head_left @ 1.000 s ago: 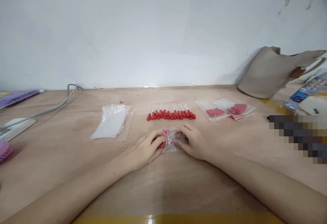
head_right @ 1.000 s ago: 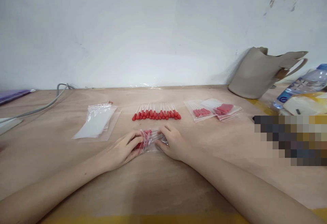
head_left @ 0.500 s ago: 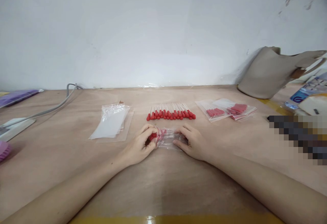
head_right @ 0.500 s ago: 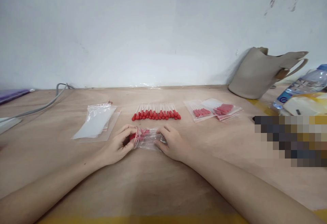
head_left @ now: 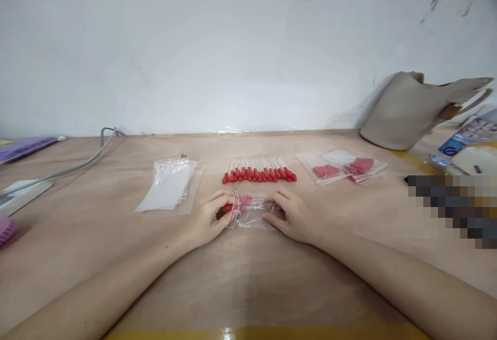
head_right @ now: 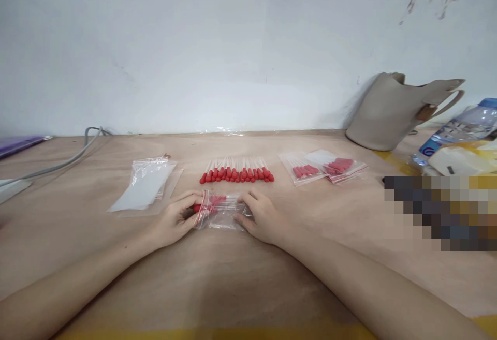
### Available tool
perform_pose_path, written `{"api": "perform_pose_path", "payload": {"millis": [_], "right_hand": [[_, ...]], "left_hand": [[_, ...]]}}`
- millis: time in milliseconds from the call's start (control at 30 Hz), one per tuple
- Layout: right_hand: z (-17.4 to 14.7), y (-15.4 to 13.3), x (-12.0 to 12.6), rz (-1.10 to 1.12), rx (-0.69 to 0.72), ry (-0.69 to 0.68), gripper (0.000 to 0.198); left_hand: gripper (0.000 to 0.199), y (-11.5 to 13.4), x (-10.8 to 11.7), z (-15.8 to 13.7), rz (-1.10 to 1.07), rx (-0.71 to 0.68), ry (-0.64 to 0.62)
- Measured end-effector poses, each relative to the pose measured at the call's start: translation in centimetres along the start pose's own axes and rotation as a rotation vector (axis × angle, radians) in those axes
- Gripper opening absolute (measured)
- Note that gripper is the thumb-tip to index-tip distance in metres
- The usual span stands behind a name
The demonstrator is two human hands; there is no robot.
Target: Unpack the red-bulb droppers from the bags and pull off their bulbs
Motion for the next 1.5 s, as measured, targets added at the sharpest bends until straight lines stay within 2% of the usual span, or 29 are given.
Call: {"api": "perform_pose_path", "payload": {"millis": [100, 167, 300, 400, 500, 600, 667, 733, 800, 900, 1000, 1100, 1233, 1367, 1433, 1500], "right_hand": [[0.0, 0.1, 0.0, 0.0, -0.016, -0.006, 0.016], [0.0, 0.2, -0.1, 0.001, -0.025, -0.014, 0.014], [0.0, 0.1, -0.1, -0.005, -0.013, -0.018, 0.011], [0.0, 0.1, 0.0, -0.002, -0.016, -0.017, 0.01], [0.0, 0.2, -0.1, 0.001, -0.021, -0.018, 0.01], [-0.1, 0.3, -0.2, -0.002, -0.015, -0.011, 0.01], [-0.1, 0.3, -0.2, -0.001, -0.009, -0.007, 0.01], [0.0, 0.2, -0.2, 0.003, -0.004, -0.008, 0.011], [0.0, 0.1, -0.1, 0.004, -0.006, -0.01, 0.01], [0.0, 0.0, 0.0, 0.004, -0.003, -0.008, 0.009], [0.0, -0.1, 0.0, 0.01, 0.011, -0.009, 0.009], [0.0, 0.0, -0.1, 0.018, 0.016, -0.008, 0.01], [0.0, 0.1, -0.2, 0.015, 0.002, -0.015, 0.01], [0.1, 0.1, -0.2, 0.015, -0.005, -0.021, 0.01], [0.0, 0.0, -0.1, 0.016, -0.003, -0.021, 0.01], [0.0, 0.0, -0.1, 0.016, -0.002, -0.024, 0.01]], "left_hand": [[0.017, -0.8, 1.6, 0.4, -0.093, 0.06, -0.006], [0.02, -1.6, 3.6, 0.7, -0.113, 0.141, -0.004], [0.022, -3.2, 8.0, 1.0, -0.078, 0.317, -0.1], [0.024, -3.8, 12.9, 0.9, -0.072, 0.347, 0.128], [0.029, -5.6, 15.3, 0.0, -0.063, 0.463, 0.386], [0.033, -8.3, 14.1, -1.0, -0.061, 0.619, 0.576], [0.031, -9.5, 12.1, -0.7, -0.126, 0.59, 0.647], [0.029, -10.9, 9.6, -0.2, -0.161, 0.62, 0.626], [0.03, -11.6, 8.3, 0.4, -0.088, 0.646, 0.618], [0.03, -12.1, 7.8, 1.0, 0.043, 0.697, 0.619], [0.028, -12.4, 7.5, 1.3, 0.076, 0.722, 0.596], [0.03, -12.4, 6.6, 1.5, 0.055, 0.711, 0.54], [0.037, -11.6, 4.9, 1.9, -0.076, 0.678, 0.444], [0.037, -11.1, 4.1, 1.8, -0.216, 0.724, 0.387], [0.038, -11.1, 4.1, 1.8, -0.22, 0.746, 0.345], [0.038, -10.9, 4.4, 1.8, -0.134, 0.736, 0.299]]}}
Point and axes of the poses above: each hand's wrist, its own z-axis towards the middle knuckle, its own x-axis out of the back of the hand, y = z × x, the point moved 9 cm from there along z, towards the middle knuckle
